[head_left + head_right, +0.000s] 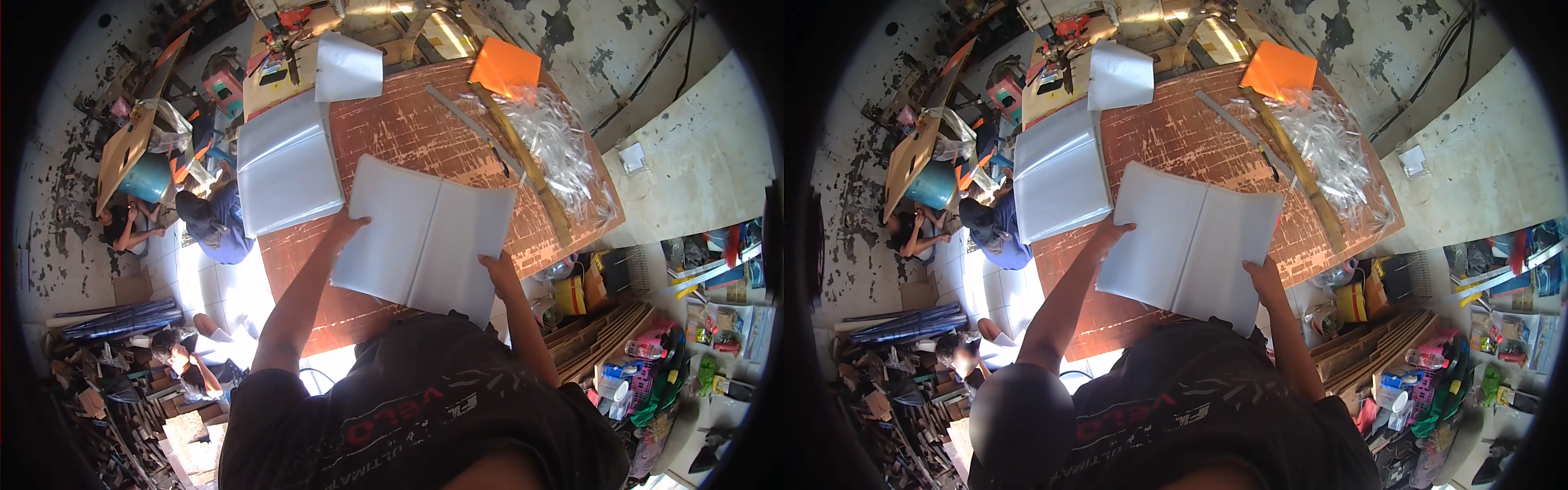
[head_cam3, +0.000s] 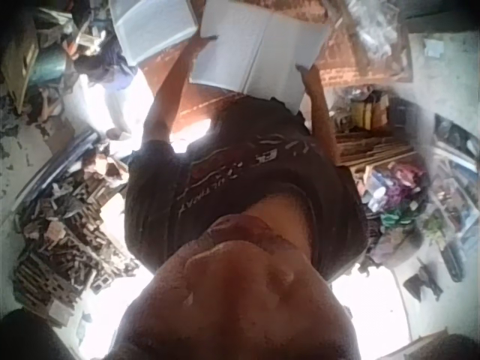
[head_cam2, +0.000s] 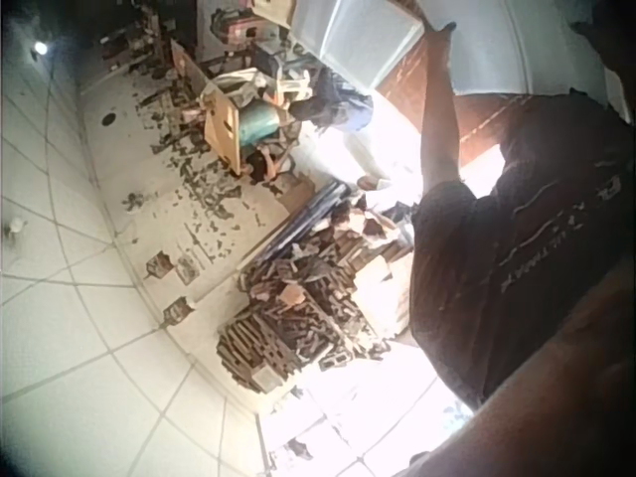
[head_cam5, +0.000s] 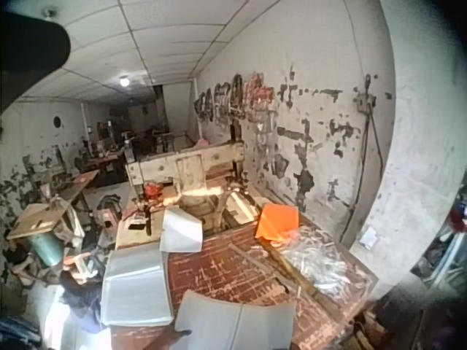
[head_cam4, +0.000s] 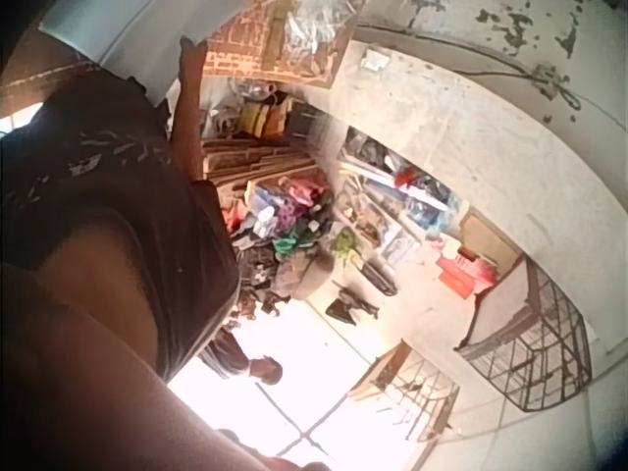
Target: The person cuts white plastic sheets with a utility knife and a ruler, then folds and stacks the cut pieces.
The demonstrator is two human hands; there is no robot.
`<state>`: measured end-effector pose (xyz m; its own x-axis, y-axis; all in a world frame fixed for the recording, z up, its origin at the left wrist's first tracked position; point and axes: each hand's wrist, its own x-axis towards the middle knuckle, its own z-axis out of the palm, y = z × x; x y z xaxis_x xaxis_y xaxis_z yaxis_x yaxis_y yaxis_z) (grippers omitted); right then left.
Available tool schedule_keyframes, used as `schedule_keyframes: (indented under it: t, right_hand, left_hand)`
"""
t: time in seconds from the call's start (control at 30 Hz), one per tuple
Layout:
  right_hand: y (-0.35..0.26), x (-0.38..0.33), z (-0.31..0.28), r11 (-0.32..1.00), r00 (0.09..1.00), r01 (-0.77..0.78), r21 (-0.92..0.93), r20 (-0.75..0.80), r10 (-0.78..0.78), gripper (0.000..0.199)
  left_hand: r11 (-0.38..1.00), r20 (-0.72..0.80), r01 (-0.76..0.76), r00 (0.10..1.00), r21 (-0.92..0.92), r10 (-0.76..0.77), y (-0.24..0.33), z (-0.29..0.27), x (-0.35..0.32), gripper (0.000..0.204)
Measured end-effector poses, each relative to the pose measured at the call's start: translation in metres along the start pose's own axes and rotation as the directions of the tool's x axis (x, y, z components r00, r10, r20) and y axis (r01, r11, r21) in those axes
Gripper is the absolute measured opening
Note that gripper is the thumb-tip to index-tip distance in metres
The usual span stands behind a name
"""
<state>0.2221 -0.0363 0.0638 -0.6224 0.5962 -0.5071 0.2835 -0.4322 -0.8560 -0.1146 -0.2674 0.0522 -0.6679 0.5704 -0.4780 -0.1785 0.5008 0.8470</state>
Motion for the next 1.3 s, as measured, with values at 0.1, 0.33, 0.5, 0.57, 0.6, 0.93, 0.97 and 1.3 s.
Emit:
schedule_keyframes:
  t: [0.1,0.33,0.5,0.57,0.6,0.93,0.97,1.3]
  right_hand:
    - [-0.022,-0.007,0.007,0.956,0.991,0.129,-0.264,0.009,-0.132,0.045]
    - [-0.11,-0.026,0.072,0.761,0.895,0.416,-0.498,0.072,-0.441,0.037]
    - [-0.114,-0.021,0.07,0.753,0.785,0.561,-0.344,-0.069,-0.616,0.036]
    - [-0.101,-0.014,0.058,0.769,0.762,0.607,-0.2,-0.127,-0.634,0.036]
    - [-0.098,-0.015,0.058,0.765,0.736,0.625,-0.157,-0.21,-0.644,0.038]
    - [-0.117,-0.005,0.044,0.745,0.724,0.661,-0.087,-0.185,-0.664,0.04]
    - [-0.124,-0.004,0.045,0.724,0.702,0.688,-0.051,-0.207,-0.682,0.037]
    - [-0.139,0.023,0.049,0.628,0.589,0.778,-0.027,-0.316,-0.744,0.03]
  left_hand:
    - [0.999,0.082,0.046,0.996,-0.001,-0.046,0.007,-0.008,-0.004,0.055]
    - [0.917,0.056,-0.398,0.916,0.007,0.397,0.067,0.032,-0.034,0.045]
    - [0.819,-0.205,-0.556,0.825,-0.138,0.526,0.1,0.046,-0.061,0.036]
    - [0.81,-0.252,-0.538,0.838,-0.234,0.484,0.087,0.042,-0.057,0.037]
    - [0.78,-0.286,-0.547,0.834,-0.304,0.472,0.082,0.041,-0.057,0.038]
    - [0.793,-0.287,-0.532,0.842,-0.297,0.457,0.085,0.029,-0.052,0.051]
    - [0.791,-0.289,-0.535,0.84,-0.296,0.46,0.088,0.027,-0.049,0.051]
    - [0.735,-0.373,-0.585,0.803,-0.342,0.465,0.114,0.02,-0.034,0.034]
